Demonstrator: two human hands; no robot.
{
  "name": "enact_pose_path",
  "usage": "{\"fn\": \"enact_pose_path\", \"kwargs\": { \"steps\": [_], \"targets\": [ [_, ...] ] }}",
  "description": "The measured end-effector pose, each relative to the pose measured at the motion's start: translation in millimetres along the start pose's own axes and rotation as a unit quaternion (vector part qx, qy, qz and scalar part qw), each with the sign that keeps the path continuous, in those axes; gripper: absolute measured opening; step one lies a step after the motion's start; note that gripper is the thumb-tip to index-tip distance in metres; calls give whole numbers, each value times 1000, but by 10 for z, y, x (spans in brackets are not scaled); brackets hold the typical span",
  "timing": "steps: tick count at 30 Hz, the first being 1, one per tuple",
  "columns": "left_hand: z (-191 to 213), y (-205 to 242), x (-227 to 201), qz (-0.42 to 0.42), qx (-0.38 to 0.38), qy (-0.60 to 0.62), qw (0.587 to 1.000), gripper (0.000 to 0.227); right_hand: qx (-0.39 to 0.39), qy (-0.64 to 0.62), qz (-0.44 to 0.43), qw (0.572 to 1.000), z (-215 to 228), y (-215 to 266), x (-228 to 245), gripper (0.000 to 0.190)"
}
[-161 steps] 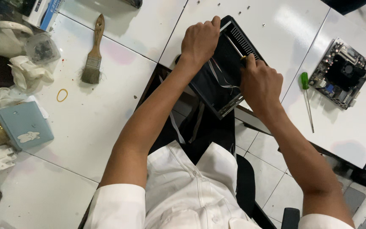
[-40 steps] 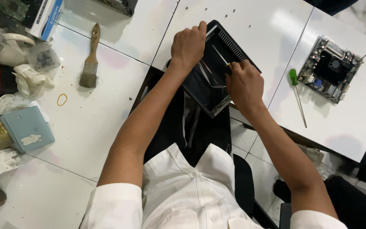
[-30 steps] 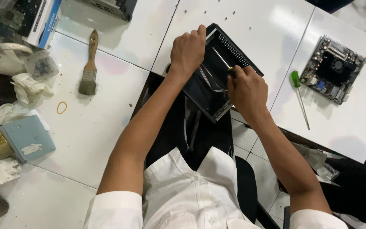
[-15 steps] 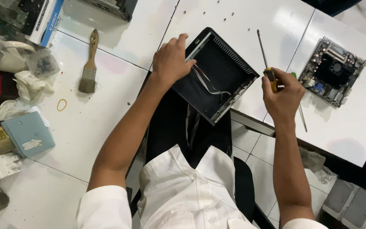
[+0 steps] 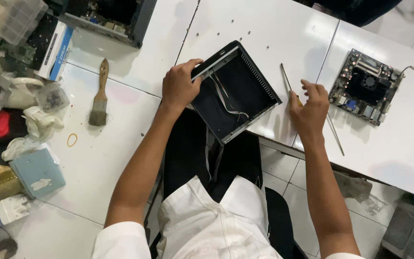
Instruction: The person uses a screwdriver to secure a motherboard into a computer case. They place the motherboard inside the case, align it with the screw holes, and then tighten several screws to fasten it in place.
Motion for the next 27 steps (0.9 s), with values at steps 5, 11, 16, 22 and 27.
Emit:
{"fn": "enact_pose_path", "kwargs": {
  "steps": [5, 11, 16, 22, 27],
  "targets": [
    [-85, 140, 240, 36, -92, 163, 982, 52, 4, -57, 79, 995, -440, -1020, 322, 31],
    [-26, 472, 241, 133, -126, 255, 949, 53, 180, 93, 185, 962, -1309, -1886, 421, 32],
    [-91, 552, 228, 142, -155, 258, 943, 38, 242, 168, 270, 917, -1493, -2033, 377, 36],
    [-267, 465, 281, 61, -190, 181, 963, 45, 200, 229, 331, 893, -1379, -2041, 434, 30],
    [-243, 462, 293, 46, -194, 176, 964, 41, 230, 228, 357, 876, -1458, -2036, 384, 15]
  ]
}}
Point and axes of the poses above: each hand's wrist, its own y-axis away from the middle knuckle, its own z-axis out of the back of the hand, x = y × z, the point moved 4 cm from there along -y, towards the middle knuckle, and after that the axes turned 4 degrees about x, right-handed, at the moved point
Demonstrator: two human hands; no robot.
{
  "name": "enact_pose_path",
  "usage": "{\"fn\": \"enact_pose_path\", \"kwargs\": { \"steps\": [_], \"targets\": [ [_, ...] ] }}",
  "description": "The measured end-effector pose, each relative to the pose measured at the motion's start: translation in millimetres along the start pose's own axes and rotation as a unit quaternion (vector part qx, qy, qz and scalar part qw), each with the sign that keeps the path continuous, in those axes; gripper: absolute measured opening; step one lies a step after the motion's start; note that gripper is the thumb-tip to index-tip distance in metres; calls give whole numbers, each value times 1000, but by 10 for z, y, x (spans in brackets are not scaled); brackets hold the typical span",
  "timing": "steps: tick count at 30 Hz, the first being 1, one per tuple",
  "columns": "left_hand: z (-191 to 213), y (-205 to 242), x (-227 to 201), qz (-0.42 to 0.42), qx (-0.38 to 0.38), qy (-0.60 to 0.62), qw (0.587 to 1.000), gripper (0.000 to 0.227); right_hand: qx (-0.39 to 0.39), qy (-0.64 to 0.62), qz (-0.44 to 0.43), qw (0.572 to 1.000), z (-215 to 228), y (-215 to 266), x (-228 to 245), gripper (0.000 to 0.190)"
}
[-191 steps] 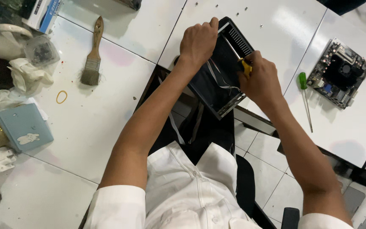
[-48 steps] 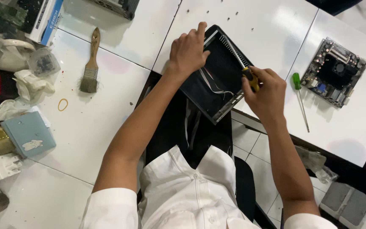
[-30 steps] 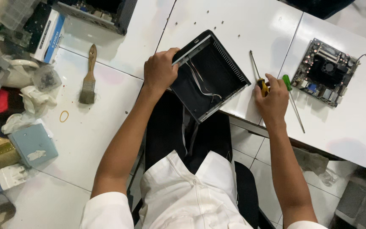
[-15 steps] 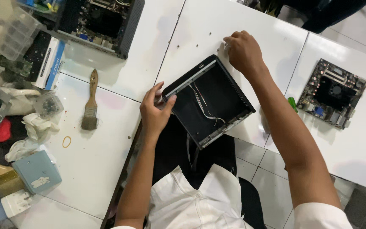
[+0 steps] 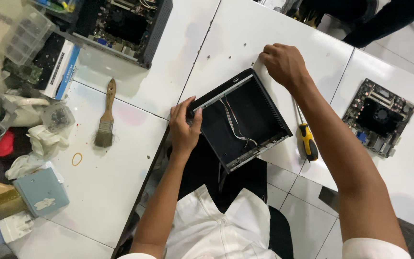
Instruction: The person uses a screwdriver to secure a motherboard into a computer case. They place the motherboard inside the case, align it with the screw holes, and then tighten several screws to fasten it in place.
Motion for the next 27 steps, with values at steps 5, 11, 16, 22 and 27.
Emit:
{"fn": "enact_pose_path", "kwargs": {
  "steps": [5, 11, 16, 22, 27],
  "targets": [
    [-40, 1, 55, 2, -14, 2, 1000, 40, 7, 6, -35, 999, -55, 22, 130, 14],
    [-93, -57, 133, -2, -24, 0, 1000, 37, 11, -14, -70, 997, -53, 79, 119, 21],
    [3, -125, 142, -15, -9, 38, 999, 45, 35, 46, -107, 993, -90, 53, 72, 14],
    [40, -141, 375, 9, 40, 198, 979, 45, 20, -115, -172, 978, -36, 17, 15, 17],
    [24, -121, 405, -12, 55, 206, 977, 45, -42, -257, -216, 941, -182, 104, -72, 17]
  ]
}}
Point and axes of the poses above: each hand's wrist, its own y-axis away from the middle knuckle, its own z-axis out of the back of the hand, x = y × z, the point moved 4 cm from there along -y, towards the middle knuckle, and after that the axes turned 4 degrees about x, right-handed, at the moved point
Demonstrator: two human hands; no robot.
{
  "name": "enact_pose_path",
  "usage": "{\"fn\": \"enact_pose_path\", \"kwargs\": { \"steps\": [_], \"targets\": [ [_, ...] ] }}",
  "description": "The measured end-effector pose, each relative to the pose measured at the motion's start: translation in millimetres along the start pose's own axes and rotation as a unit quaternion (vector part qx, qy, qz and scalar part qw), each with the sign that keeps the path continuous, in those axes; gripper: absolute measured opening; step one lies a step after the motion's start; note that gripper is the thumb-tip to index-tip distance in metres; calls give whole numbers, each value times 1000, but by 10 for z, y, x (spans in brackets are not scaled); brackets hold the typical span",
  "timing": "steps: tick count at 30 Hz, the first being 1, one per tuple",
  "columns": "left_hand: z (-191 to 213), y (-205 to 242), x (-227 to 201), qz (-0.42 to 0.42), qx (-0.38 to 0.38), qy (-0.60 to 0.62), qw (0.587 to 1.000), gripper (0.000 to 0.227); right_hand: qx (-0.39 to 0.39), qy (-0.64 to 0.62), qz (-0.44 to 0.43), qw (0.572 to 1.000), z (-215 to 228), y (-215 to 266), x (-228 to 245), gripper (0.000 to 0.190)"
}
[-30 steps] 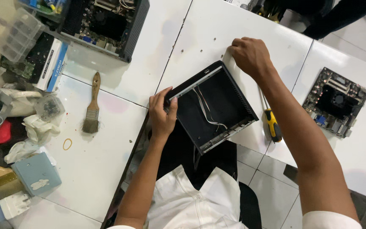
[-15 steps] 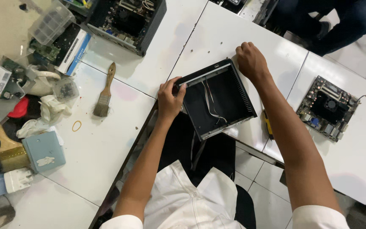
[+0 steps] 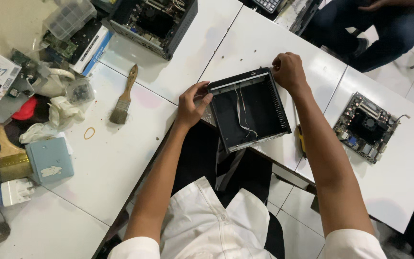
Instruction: The person uses a screwdriver to secure a motherboard into a computer case. They place the motherboard inside the case, align it with the screw holes, and then tighten several screws to fasten it in place.
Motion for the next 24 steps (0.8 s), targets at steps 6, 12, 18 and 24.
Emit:
{"fn": "enact_pose_path", "kwargs": {
  "steps": [6, 12, 18, 24],
  "targets": [
    [-47, -11, 64, -11, -6, 16, 1000, 50, -183, -218, -44, 958, 557, 544, 61, 11],
    [-25, 0, -17, 5, -29, 29, 999, 50, -228, -559, -117, 789, 551, 1463, 613, 20],
    [-498, 587, -1155, -235, 14, -124, 964, 37, -110, -772, -90, 620, 55, 2138, 1433, 30],
    [-653, 924, -1500, -259, 45, -37, 964, 16, -37, -821, -90, 562, -207, 2402, 1647, 33]
  ]
}}
Point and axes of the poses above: each hand's wrist, its own y-axis away from the middle knuckle, its own z-axis out of the back of the hand, x = y × z, the point moved 4 cm from there along -y, towards the middle knuckle, and after that the axes turned 4 degrees about x, right-handed, at the moved point
